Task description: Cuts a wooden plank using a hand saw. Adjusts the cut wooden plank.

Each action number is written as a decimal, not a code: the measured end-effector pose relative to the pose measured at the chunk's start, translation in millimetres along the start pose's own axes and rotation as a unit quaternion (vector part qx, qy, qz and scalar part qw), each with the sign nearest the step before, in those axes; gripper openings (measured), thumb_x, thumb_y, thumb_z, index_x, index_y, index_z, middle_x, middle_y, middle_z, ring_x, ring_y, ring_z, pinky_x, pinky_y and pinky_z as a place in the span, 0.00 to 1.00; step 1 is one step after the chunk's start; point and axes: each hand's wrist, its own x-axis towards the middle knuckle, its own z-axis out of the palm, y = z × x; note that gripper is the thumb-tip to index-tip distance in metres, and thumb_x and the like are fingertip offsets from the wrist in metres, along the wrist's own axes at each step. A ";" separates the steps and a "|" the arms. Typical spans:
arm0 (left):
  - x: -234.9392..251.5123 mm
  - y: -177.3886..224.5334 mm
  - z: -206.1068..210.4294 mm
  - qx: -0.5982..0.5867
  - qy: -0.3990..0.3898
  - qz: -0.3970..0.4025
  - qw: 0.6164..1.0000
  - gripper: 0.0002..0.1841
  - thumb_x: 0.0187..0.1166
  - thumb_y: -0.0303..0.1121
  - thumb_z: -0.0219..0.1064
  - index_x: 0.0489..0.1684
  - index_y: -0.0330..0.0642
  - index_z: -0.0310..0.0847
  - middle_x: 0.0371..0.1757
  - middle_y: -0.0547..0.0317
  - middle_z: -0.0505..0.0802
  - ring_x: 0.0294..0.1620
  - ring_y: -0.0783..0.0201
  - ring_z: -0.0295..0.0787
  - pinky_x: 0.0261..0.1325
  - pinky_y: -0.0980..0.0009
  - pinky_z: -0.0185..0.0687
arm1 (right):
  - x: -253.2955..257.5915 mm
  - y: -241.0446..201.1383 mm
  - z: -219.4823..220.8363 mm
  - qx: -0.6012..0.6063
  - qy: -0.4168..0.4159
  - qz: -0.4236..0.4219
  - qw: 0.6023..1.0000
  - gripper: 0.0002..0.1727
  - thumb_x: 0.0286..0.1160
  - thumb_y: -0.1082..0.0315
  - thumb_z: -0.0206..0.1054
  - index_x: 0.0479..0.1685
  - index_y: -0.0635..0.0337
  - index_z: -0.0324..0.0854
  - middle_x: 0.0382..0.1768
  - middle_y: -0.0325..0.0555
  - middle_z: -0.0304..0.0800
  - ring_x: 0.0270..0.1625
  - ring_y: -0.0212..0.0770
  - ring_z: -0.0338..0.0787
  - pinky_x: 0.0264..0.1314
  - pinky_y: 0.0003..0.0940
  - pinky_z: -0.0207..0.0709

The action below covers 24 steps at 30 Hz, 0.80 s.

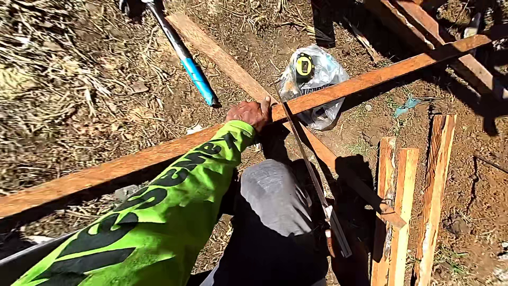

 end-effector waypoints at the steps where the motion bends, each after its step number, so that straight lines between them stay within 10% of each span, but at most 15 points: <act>1: -1.8 0.1 1.8 -0.001 0.000 -0.005 1.000 0.53 0.85 0.68 0.18 0.43 0.29 0.85 0.52 0.22 0.90 0.60 0.23 0.87 0.54 0.23 0.76 | -11.2 -0.8 -10.8 0.004 -0.016 0.006 1.000 0.26 0.76 0.59 0.70 0.67 0.70 0.85 0.48 0.49 0.98 0.47 0.30 0.96 0.55 0.28 0.90; 9: 1.2 -2.7 7.7 0.007 0.021 -0.008 1.000 0.53 0.84 0.69 0.17 0.42 0.31 0.85 0.51 0.25 0.91 0.61 0.26 0.88 0.55 0.25 0.76 | 174.4 -48.0 111.0 0.032 0.020 -0.003 0.999 0.25 0.74 0.57 0.73 0.69 0.58 0.86 0.34 0.51 0.95 0.34 0.48 0.94 0.41 0.53 0.88; 17: -1.2 -0.9 6.7 0.004 0.008 -0.008 1.000 0.53 0.84 0.68 0.17 0.43 0.30 0.85 0.52 0.24 0.91 0.61 0.25 0.87 0.56 0.24 0.75 | -8.7 10.3 -0.1 -0.023 0.003 0.004 1.000 0.26 0.73 0.58 0.71 0.64 0.67 0.87 0.45 0.48 0.99 0.44 0.34 0.97 0.51 0.32 0.91; 24: 2.7 1.2 7.0 0.007 0.026 0.001 1.000 0.52 0.86 0.67 0.18 0.43 0.28 0.84 0.53 0.23 0.90 0.62 0.24 0.87 0.55 0.24 0.75 | 41.3 24.9 49.6 0.001 -0.005 -0.004 1.000 0.28 0.75 0.53 0.70 0.64 0.69 0.87 0.43 0.49 0.98 0.46 0.38 0.98 0.53 0.40 0.91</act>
